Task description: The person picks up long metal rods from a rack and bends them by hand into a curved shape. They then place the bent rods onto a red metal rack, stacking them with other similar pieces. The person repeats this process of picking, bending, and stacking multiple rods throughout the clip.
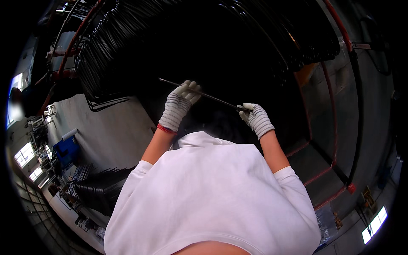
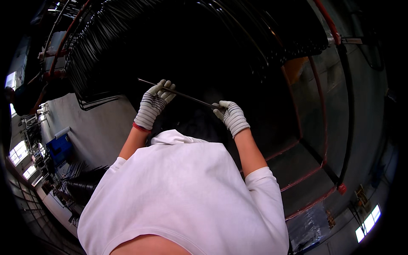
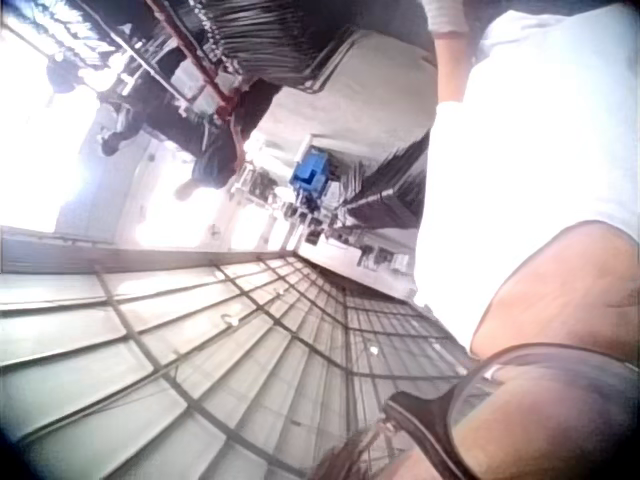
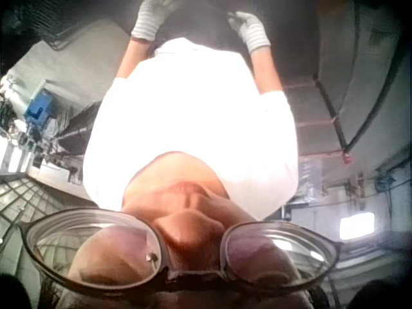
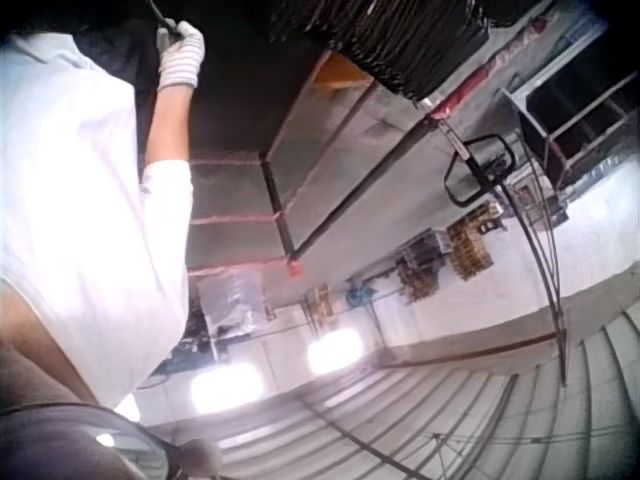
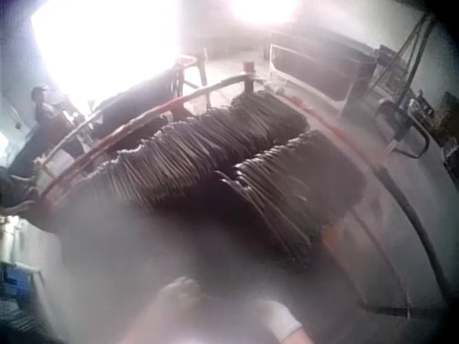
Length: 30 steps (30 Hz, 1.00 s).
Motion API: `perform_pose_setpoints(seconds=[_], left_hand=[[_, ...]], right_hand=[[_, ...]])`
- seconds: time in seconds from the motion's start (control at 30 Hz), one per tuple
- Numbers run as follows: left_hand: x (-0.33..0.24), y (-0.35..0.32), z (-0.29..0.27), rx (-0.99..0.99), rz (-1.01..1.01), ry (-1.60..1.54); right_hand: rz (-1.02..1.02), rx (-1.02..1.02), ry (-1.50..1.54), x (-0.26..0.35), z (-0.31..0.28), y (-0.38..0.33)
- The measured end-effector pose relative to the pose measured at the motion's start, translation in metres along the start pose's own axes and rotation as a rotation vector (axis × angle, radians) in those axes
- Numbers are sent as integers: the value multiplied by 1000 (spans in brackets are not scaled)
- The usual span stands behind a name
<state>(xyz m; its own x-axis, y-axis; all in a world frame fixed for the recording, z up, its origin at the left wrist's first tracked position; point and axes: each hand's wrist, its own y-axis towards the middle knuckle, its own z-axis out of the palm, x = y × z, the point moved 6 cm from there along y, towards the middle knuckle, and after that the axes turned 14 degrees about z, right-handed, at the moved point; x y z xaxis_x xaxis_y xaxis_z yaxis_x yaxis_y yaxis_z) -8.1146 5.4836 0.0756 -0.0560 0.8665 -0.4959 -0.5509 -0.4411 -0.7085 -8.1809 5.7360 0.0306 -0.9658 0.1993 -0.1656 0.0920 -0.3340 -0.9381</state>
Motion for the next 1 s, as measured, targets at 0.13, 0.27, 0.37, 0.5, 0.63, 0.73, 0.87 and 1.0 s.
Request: perform_pose_setpoints(seconds=[0.13, 0.27, 0.37, 0.5, 0.63, 0.73, 0.87, 1.0], left_hand=[[-19, -11, -40, -36, 76, -299], [-45, -37, -94, 30, 199, -497], [-62, -71, -146, -163, 302, -516], [-66, -111, -232, -350, 401, -588], [-48, -130, -314, -393, 478, -678], [-38, -133, -348, -470, 545, -653], [-21, -133, -391, -585, 574, -660], [2, -141, -434, -635, 540, -748]], right_hand=[[-21, 22, -8, -13, 3, -12], [-33, 42, -81, -35, 20, -26], [-55, 19, -211, -64, 45, -29], [-11, -3, -475, -109, 73, 4], [20, -48, -692, -147, 87, 67], [102, -21, -651, -164, 84, 125], [69, -98, -452, -191, 80, 170], [123, -87, -435, -210, 71, 203]])
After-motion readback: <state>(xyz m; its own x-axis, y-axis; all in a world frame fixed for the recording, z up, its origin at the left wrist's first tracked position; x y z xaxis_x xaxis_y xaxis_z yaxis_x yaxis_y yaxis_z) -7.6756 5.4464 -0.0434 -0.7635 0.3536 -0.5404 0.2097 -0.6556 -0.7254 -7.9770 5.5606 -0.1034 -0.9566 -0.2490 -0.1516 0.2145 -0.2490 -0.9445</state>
